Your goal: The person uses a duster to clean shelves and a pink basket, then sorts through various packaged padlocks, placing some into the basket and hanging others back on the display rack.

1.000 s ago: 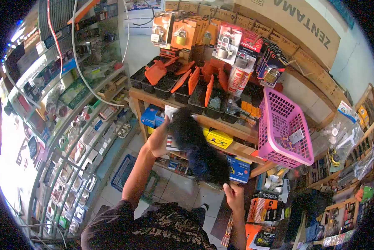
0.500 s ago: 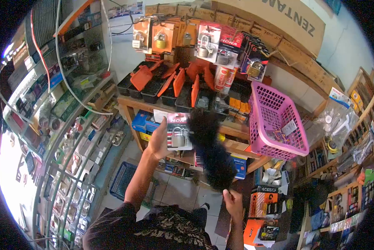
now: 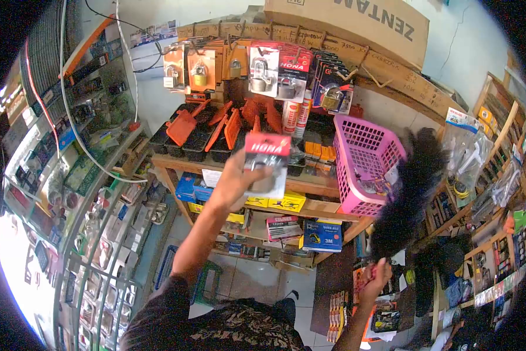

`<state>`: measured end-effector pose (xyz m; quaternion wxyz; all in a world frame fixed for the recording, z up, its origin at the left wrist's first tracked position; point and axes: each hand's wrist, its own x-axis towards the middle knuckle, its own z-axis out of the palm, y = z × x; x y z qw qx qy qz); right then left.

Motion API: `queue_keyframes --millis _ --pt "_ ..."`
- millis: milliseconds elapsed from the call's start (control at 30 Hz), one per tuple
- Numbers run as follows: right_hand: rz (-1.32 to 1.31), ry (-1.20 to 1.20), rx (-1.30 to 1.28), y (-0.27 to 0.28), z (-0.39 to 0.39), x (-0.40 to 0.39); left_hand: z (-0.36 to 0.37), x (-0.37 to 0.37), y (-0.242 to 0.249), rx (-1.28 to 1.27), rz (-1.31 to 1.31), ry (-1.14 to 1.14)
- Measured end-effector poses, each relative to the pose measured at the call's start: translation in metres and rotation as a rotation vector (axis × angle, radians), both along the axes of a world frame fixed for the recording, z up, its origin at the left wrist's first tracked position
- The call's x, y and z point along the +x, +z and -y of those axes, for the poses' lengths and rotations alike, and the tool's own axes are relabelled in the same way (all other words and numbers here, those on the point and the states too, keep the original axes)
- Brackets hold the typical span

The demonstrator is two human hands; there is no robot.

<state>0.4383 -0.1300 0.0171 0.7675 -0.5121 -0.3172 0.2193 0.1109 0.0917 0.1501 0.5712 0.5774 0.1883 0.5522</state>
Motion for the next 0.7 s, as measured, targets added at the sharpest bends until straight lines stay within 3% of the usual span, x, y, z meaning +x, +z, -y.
queue_keyframes --millis 133,300,467,700 --pt "-0.061 -0.039 -0.043 0.027 -0.007 0.008 -0.01 0.016 0.089 0.188 0.044 -0.087" --pt "-0.067 -0.112 -0.038 0.012 -0.012 0.02 -0.049 0.042 0.141 0.261 0.107 0.015" --pt "-0.076 -0.115 -0.097 0.006 -0.008 0.023 -0.067 0.048 0.14 0.287 0.049 0.099" --pt "-0.094 -0.077 -0.081 0.016 -0.009 0.029 -0.063 0.047 0.13 0.174 0.124 0.05"
